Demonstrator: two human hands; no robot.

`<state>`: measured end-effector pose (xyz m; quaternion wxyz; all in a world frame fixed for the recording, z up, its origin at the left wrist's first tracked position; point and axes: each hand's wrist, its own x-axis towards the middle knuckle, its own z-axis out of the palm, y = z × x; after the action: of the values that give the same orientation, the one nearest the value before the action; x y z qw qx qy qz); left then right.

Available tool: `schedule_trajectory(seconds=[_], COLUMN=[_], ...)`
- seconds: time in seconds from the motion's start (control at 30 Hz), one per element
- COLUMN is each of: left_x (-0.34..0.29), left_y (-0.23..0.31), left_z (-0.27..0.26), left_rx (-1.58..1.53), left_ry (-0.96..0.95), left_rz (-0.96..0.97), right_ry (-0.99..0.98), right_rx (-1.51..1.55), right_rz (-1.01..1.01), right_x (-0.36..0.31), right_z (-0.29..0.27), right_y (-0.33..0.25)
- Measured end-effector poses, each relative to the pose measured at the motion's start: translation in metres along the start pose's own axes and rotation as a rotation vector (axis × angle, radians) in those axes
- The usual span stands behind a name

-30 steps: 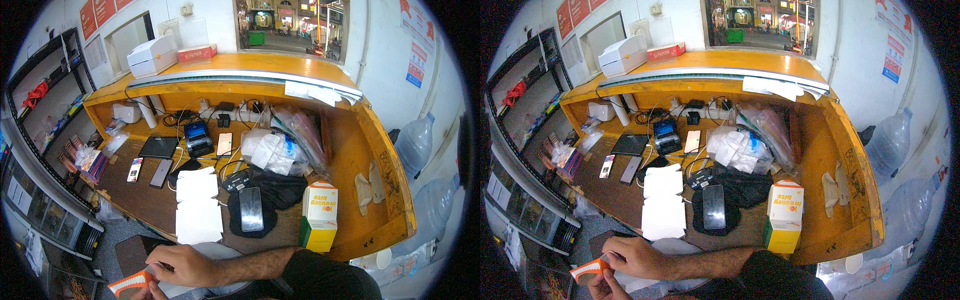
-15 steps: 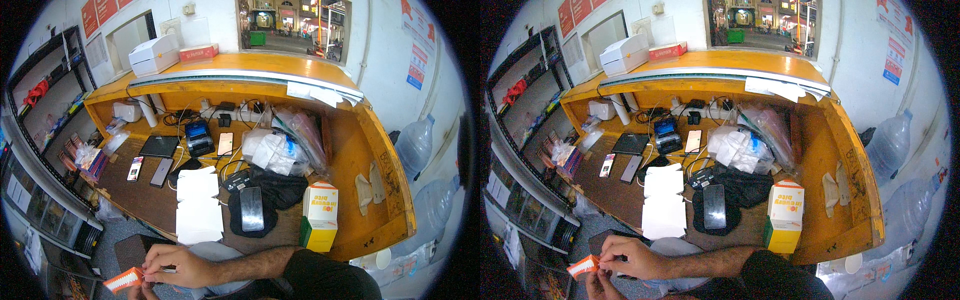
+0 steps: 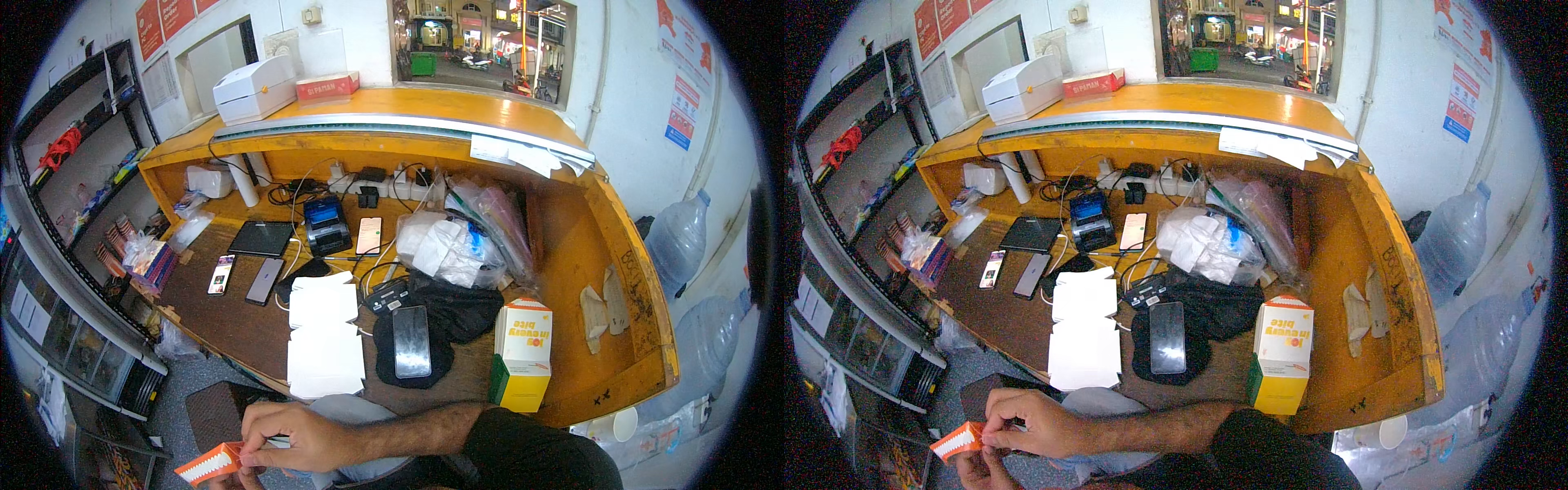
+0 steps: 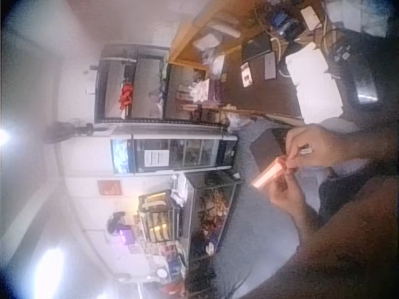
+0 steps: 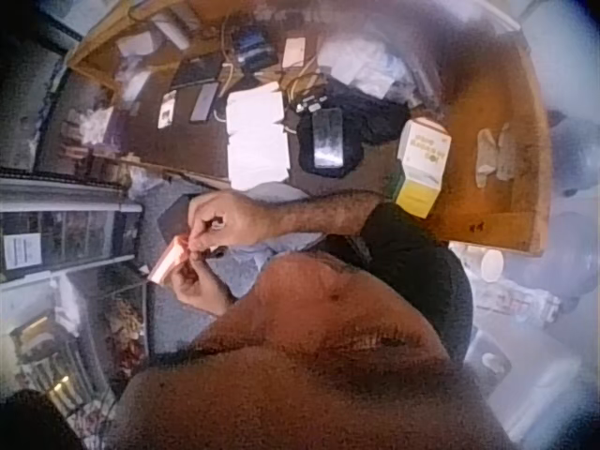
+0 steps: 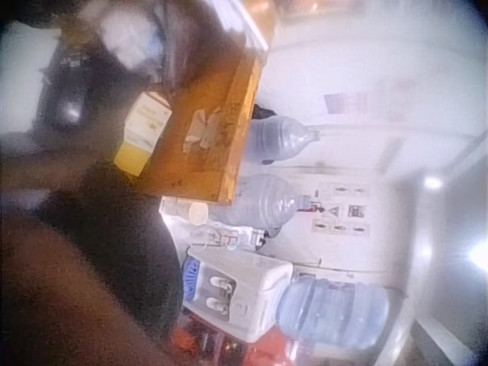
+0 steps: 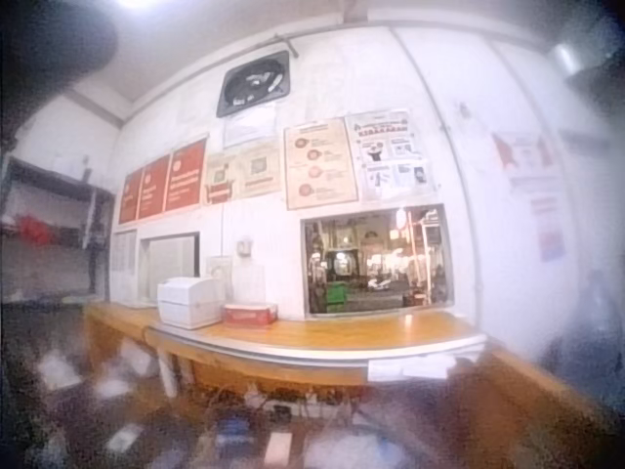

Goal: The person assembles small paper boxes by folding flat sheets and inserting pre-cut flaps into slots. They handle multiple boxes one at a time, folding edges and securing the structure before placing each finished box on the counter.

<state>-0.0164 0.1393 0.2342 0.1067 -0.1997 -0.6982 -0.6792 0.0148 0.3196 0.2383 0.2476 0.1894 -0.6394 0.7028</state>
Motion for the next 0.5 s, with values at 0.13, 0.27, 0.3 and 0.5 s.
schedule_trajectory(seconds=[0.13, 0.27, 0.3, 0.5], left_x=[0.0, 0.002, 0.002, 0.012], left_y=[-0.002, -0.008, -0.008, -0.007], left_z=[-0.005, -0.011, -0.012, -0.029], left_rx=[-0.144, -0.134, -0.126, -0.232], left_ry=[-0.029, -0.086, -0.11, -0.307], left_rz=[-0.052, -0.043, -0.065, -0.137], right_ry=[-0.013, 0.004, 0.006, 0.052], right_rx=[-0.041, -0.088, -0.091, -0.175], right_rz=[-0.017, -0.066, -0.076, -0.254], right_x=[0.001, 0.001, 0.001, 0.001], right_z=[-0.004, -0.005, -0.005, 0.005], right_y=[-0.003, -0.002, -0.003, -0.009])
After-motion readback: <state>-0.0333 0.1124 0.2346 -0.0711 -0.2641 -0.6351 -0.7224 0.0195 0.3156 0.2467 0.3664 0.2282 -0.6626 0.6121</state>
